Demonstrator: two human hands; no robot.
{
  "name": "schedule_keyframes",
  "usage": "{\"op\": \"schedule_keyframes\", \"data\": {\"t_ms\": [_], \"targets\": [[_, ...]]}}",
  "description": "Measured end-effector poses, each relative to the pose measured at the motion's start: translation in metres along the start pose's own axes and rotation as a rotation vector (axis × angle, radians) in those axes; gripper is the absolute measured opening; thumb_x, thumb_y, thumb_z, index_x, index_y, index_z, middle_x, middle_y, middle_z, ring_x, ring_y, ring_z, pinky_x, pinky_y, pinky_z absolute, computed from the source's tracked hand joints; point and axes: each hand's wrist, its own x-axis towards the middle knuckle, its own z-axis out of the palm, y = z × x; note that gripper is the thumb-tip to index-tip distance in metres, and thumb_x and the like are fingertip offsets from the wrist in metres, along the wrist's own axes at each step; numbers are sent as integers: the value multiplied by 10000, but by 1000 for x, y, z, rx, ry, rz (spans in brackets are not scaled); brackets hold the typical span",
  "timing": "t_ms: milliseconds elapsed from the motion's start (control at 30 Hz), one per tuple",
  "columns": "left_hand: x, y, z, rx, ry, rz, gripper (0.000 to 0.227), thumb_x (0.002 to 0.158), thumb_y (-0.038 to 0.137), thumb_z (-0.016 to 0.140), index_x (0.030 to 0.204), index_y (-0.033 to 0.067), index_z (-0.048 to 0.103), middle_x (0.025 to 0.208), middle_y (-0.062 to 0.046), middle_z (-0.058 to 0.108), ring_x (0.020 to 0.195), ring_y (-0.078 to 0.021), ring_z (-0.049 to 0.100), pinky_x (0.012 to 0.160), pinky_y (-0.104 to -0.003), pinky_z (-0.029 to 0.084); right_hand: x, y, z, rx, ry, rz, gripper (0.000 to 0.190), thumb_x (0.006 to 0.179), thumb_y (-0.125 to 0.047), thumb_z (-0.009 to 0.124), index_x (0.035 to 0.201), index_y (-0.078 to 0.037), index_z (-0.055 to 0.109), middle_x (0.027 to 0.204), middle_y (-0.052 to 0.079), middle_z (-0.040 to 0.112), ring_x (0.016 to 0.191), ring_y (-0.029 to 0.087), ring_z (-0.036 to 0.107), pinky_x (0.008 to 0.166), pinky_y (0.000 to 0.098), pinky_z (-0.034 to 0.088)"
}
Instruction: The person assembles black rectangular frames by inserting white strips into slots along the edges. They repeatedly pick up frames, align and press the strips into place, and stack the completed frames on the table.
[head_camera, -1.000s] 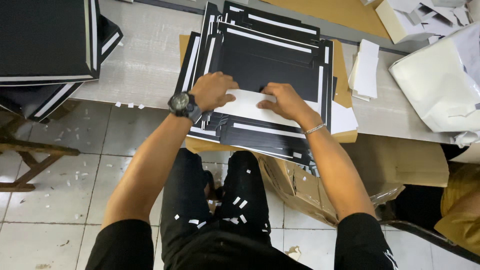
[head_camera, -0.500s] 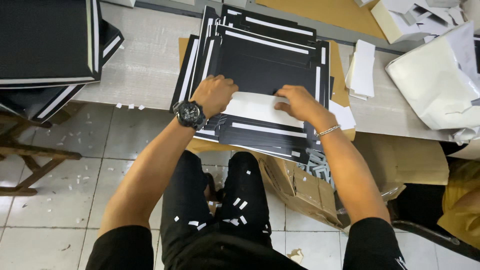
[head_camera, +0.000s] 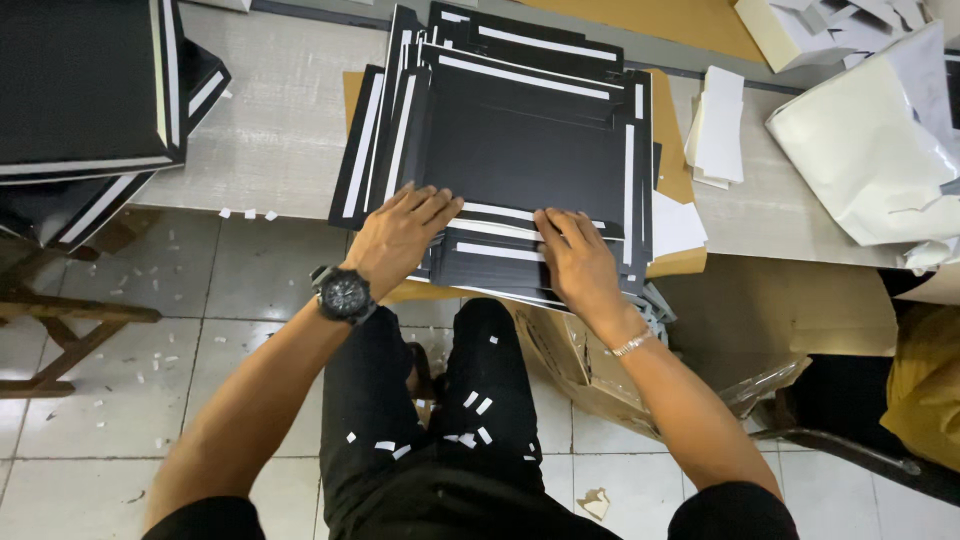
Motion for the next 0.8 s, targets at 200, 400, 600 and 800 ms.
{"op": "schedule_keyframes", "data": {"t_ms": [200,400,600,800], "targets": [[-10,2,18,48,-39,-17,554,1058,32,576,1596,166,582,1477,-40,671,1412,-276,603,1287,-460,370,-2,-32,-27,52,-215,224,685,1128,-549,540,1622,-75,551,1644,139,545,1523,345,508,1314,544,285],[-12,1,32,35,-5,-45,521,1088,105,565,1604,181,560,1518,-35,623,1468,-289,539,1319,-489,302,63,-88,6,206,-4,81,875,1042,-636,650,1593,33,528,1593,309,561,1482,501,527,1276,637,312],[-16,0,32,34,-74,-77,615,1036,77,566,1638,193,518,1568,-30,574,1520,-270,492,1323,-469,298,61,-91,23,164,-71,143,757,1064,-598,602,1607,-72,559,1657,165,552,1550,337,499,1309,527,324],[-17,-2,23,-60,-86,-80,608,1043,53,563,1639,165,524,1568,-36,582,1537,-269,492,1347,-457,272,-11,-14,-2,-33,-52,215,652,1156,-517,488,1629,-72,545,1632,189,577,1514,347,534,1262,516,374]]}}
